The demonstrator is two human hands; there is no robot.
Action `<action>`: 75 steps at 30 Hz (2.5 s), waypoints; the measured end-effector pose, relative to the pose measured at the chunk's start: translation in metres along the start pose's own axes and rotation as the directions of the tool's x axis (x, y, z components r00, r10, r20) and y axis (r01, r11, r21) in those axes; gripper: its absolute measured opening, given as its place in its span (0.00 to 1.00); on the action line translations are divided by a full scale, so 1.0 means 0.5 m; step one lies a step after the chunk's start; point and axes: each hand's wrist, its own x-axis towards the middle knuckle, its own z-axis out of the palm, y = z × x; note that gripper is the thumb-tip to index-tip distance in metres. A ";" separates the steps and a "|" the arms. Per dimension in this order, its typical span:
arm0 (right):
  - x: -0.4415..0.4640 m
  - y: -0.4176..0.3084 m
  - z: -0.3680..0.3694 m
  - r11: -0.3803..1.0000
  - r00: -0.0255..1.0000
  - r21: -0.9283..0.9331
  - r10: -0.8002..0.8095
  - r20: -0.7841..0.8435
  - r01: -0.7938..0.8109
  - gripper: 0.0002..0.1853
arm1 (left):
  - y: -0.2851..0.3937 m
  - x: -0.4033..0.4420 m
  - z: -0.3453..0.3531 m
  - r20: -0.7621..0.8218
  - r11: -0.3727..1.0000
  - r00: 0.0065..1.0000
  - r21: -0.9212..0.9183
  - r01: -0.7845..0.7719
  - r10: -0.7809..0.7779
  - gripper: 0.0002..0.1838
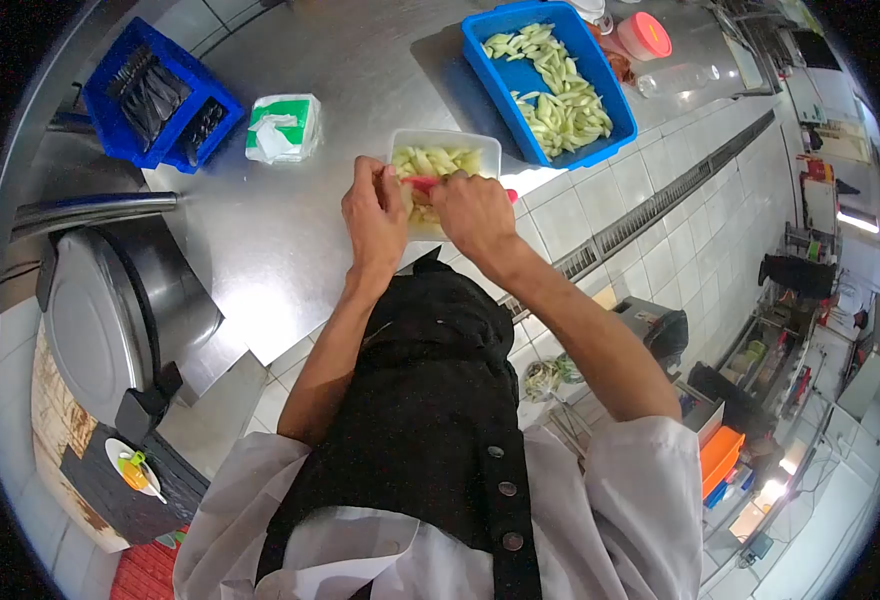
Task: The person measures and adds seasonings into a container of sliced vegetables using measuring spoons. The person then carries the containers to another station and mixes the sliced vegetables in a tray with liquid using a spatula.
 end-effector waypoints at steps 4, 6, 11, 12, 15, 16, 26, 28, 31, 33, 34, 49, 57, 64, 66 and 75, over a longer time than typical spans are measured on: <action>-0.047 0.019 -0.147 0.994 0.999 -0.107 0.018 0.050 -0.012 0.06 | 0.012 -0.022 -0.034 0.046 0.999 0.998 -0.016 0.040 -0.039 0.06; -0.052 0.015 -0.143 0.951 0.988 -0.272 0.123 -0.092 -0.144 0.05 | 0.020 -0.044 -0.051 0.177 0.991 0.975 0.033 0.133 -0.137 0.06; 0.044 -0.043 -0.012 0.991 0.998 -0.125 0.050 0.027 -0.046 0.05 | 0.033 -0.088 -0.019 0.255 0.922 0.944 -0.270 0.277 -0.209 0.08; 0.047 -0.044 -0.012 0.996 0.996 -0.087 0.017 0.091 -0.009 0.05 | 0.045 -0.084 -0.019 0.272 0.883 0.925 -0.318 0.346 -0.264 0.08; 0.009 -0.022 -0.032 0.992 0.991 -0.021 -0.120 0.057 0.121 0.05 | 0.044 -0.093 -0.018 0.343 0.774 0.873 -0.420 0.474 -0.348 0.07; -0.006 -0.012 -0.055 0.991 0.990 -0.026 -0.126 0.059 0.128 0.05 | 0.036 -0.102 -0.015 0.364 0.774 0.867 -0.415 0.478 -0.341 0.07; 0.023 -0.009 0.015 0.999 0.999 -0.013 0.042 -0.025 -0.042 0.08 | 0.057 -0.107 0.015 0.228 0.802 0.928 -0.468 0.370 -0.295 0.08; -0.008 -0.002 -0.047 0.993 0.994 0.050 -0.106 -0.007 0.106 0.07 | 0.062 -0.121 0.006 0.231 0.858 0.941 -0.399 0.325 -0.249 0.08; -0.019 0.005 -0.143 0.996 0.998 -0.078 0.041 0.053 -0.037 0.05 | 0.051 -0.122 0.012 0.347 0.714 0.869 -0.500 0.490 -0.353 0.08; 0.009 0.007 -0.117 0.987 0.989 -0.084 0.142 0.047 -0.138 0.05 | 0.052 -0.121 0.017 0.324 0.722 0.877 -0.501 0.478 -0.356 0.08; 0.019 0.006 -0.050 0.986 0.990 -0.094 0.135 -0.039 -0.138 0.05 | 0.037 -0.127 0.030 0.328 0.723 0.877 -0.501 0.477 -0.351 0.08; 0.051 -0.007 0.056 0.944 0.962 0.193 0.271 0.006 -0.268 0.06 | 0.056 -0.114 0.027 0.123 0.921 0.980 -0.341 0.190 -0.157 0.08; 0.017 0.044 0.008 0.960 0.965 0.280 0.089 -0.246 -0.018 0.07 | 0.042 -0.110 0.024 0.311 0.765 0.902 -0.486 0.423 -0.301 0.08; -0.019 0.069 -0.043 0.972 0.969 0.230 0.010 -0.248 0.049 0.06 | 0.025 -0.082 0.002 0.379 0.726 0.848 -0.451 0.519 -0.371 0.09; 0.000 0.049 -0.047 0.975 0.964 0.221 0.044 -0.263 0.016 0.06 | 0.028 -0.078 0.000 0.405 0.732 0.842 -0.438 0.522 -0.357 0.08; 0.001 0.006 -0.080 0.976 0.974 0.151 0.175 -0.143 -0.154 0.06 | 0.031 -0.062 -0.010 0.453 0.730 0.820 -0.417 0.542 -0.350 0.07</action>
